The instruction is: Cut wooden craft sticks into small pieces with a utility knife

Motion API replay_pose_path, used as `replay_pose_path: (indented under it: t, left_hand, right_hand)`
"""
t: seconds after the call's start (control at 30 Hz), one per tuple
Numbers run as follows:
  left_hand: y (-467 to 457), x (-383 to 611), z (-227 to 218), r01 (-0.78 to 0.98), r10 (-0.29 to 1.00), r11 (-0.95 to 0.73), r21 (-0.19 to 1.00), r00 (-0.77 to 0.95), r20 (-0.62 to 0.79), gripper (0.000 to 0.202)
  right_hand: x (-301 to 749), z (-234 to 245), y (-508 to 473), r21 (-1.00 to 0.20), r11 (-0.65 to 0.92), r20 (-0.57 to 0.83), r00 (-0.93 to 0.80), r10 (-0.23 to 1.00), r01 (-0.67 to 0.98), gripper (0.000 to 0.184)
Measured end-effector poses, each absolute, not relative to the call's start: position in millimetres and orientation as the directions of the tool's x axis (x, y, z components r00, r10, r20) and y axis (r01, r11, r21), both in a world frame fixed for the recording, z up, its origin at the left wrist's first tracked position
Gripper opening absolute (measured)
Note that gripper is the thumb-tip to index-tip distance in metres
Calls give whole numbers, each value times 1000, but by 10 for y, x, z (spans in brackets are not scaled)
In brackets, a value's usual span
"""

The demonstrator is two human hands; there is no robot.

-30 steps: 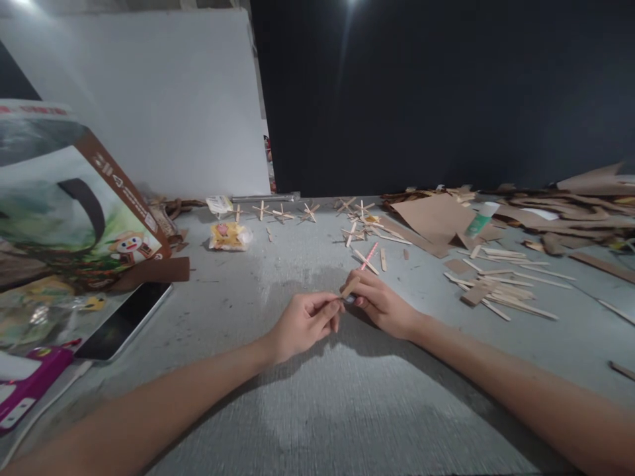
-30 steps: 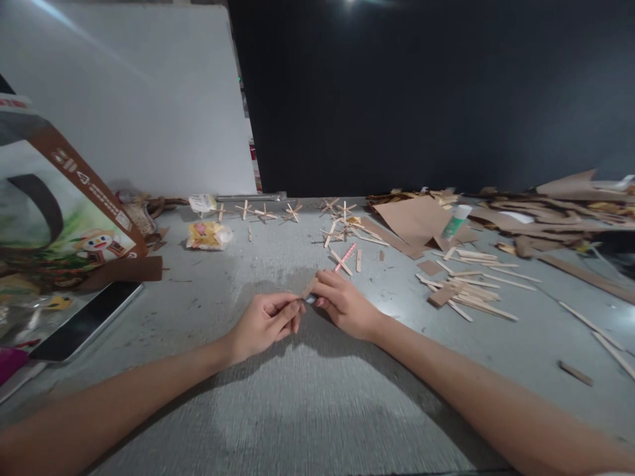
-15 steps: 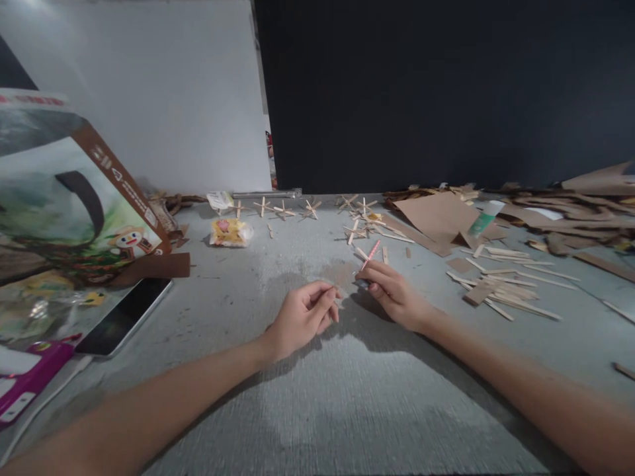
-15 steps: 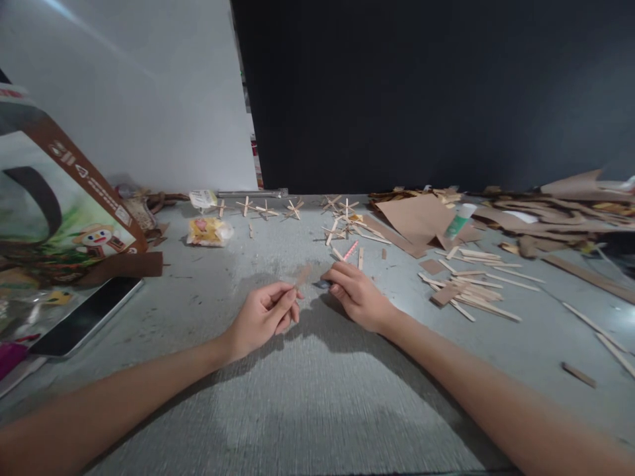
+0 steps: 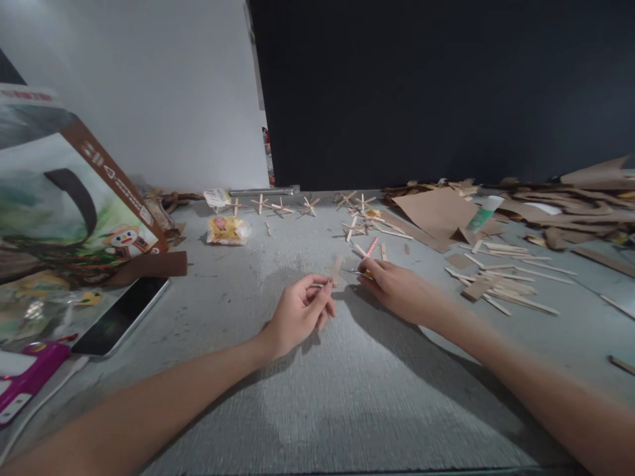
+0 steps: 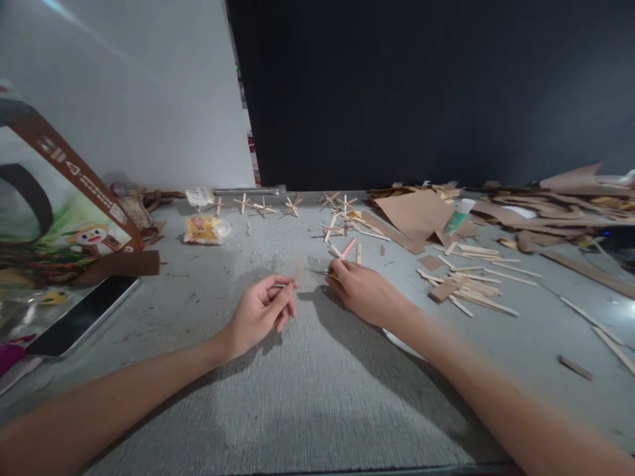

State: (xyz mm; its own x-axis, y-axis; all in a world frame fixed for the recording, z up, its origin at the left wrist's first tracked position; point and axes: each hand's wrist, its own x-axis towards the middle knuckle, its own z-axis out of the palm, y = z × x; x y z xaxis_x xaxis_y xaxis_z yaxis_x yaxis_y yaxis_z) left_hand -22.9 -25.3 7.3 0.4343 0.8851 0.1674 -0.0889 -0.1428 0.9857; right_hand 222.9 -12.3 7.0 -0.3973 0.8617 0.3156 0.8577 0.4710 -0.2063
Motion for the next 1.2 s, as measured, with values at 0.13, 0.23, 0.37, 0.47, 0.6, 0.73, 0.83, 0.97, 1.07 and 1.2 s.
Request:
replay_pose_path:
  t: [0.13,0.23,0.37,0.47,0.6,0.73,0.83,0.97,1.07,1.2]
  left_hand:
    - [-238,-221,68,-96,910,-123,988,385,150,53]
    - [-218,-227,58,-101,919,-121,988,364,150,52]
    - [-192,-231,42,-113,931,-114,987,336,146,53]
    - [-172,-226,24,-131,939,-120,984,307,155,53]
    - [-145,-219,2,-146,949,-117,982,277,154,53]
    - [-132,-217,-1,-149,951,-118,982,269,155,59]
    - [-134,-215,5,-147,949,-123,981,272,160,58]
    - [-142,-211,2,-142,947,-142,980,269,177,53]
    - [-151,-208,-3,-149,945,-162,976,262,197,51]
    - [-167,-204,9,-147,939,-180,973,268,215,47]
  right_hand:
    - [2237,20,-141,-36,556,266,-528,807,831,17]
    - [2290,62,-97,-61,557,292,-519,803,828,21]
    - [2568,132,94,-130,416,365,-347,864,900,27]
    - [2816,103,245,-142,322,376,-250,892,936,28]
    - [2999,-9,370,-182,269,298,-208,932,946,25]
    - [3021,-100,460,-205,196,342,-118,932,959,25]
    - [2973,-145,516,-190,113,365,-37,930,975,25]
    - [2840,-159,542,-192,17,349,52,936,981,34]
    - [2737,-121,532,-215,-103,266,160,950,971,38]
    - [2666,-64,519,-232,-177,157,216,964,957,27]
